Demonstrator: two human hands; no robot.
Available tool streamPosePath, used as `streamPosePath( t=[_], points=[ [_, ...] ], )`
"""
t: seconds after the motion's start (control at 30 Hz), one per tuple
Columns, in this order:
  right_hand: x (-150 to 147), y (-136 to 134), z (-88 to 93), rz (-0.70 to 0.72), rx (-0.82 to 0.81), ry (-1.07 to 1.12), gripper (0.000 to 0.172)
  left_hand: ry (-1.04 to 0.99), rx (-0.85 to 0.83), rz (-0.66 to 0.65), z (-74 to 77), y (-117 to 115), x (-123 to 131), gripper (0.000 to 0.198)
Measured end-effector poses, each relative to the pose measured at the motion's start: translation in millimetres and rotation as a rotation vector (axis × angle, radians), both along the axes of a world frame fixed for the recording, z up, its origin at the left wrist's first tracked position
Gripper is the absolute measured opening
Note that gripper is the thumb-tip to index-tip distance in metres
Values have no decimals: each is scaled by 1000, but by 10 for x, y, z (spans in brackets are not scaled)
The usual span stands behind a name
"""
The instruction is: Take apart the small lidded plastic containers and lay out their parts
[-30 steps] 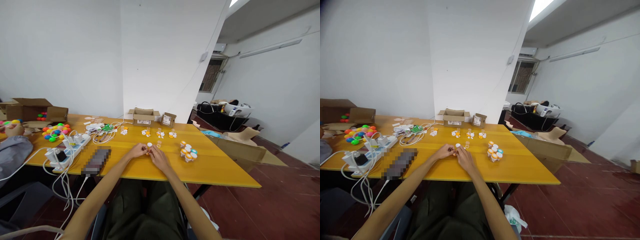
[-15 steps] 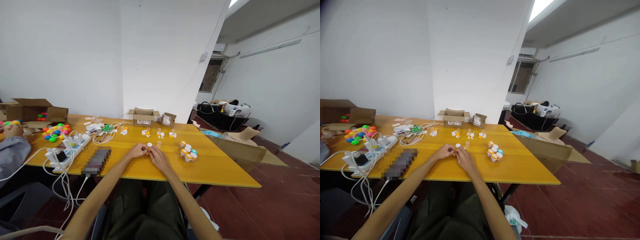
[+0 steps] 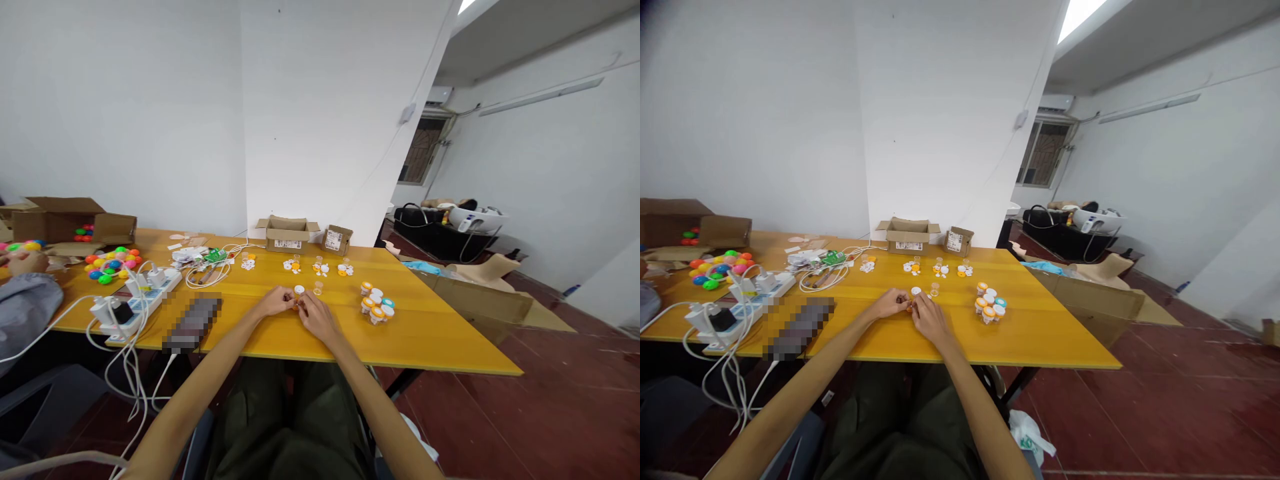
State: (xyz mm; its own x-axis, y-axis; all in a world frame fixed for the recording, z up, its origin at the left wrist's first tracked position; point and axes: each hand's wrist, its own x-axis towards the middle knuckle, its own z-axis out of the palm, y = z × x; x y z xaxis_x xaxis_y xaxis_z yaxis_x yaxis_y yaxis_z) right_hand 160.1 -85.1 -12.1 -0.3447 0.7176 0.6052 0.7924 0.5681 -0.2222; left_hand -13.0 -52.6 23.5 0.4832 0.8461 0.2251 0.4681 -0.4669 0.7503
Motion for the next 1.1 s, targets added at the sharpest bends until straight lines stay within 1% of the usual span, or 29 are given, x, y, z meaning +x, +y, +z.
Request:
streamPosePath(
  t=[0.2,0.47,0.77,0.97,1.1],
  points=[
    [0,-2,0,-4,-6,12,15,3,-7,9,-10,11,-2,19],
    [0,-22,50,-6,-21,5,15,12,-4,7,-18,26,-8,20],
    [-3,-21,47,-15,9,19,20,4,-1,-2,-11,18,-6,22],
    [14,-1,43,-93,45,83,21,-2,-10,-3,-25,33,-14,20],
    [35,63,-27,-167,-4,54,21,-11,-21,-5,-40,55,-23,17]
  ],
)
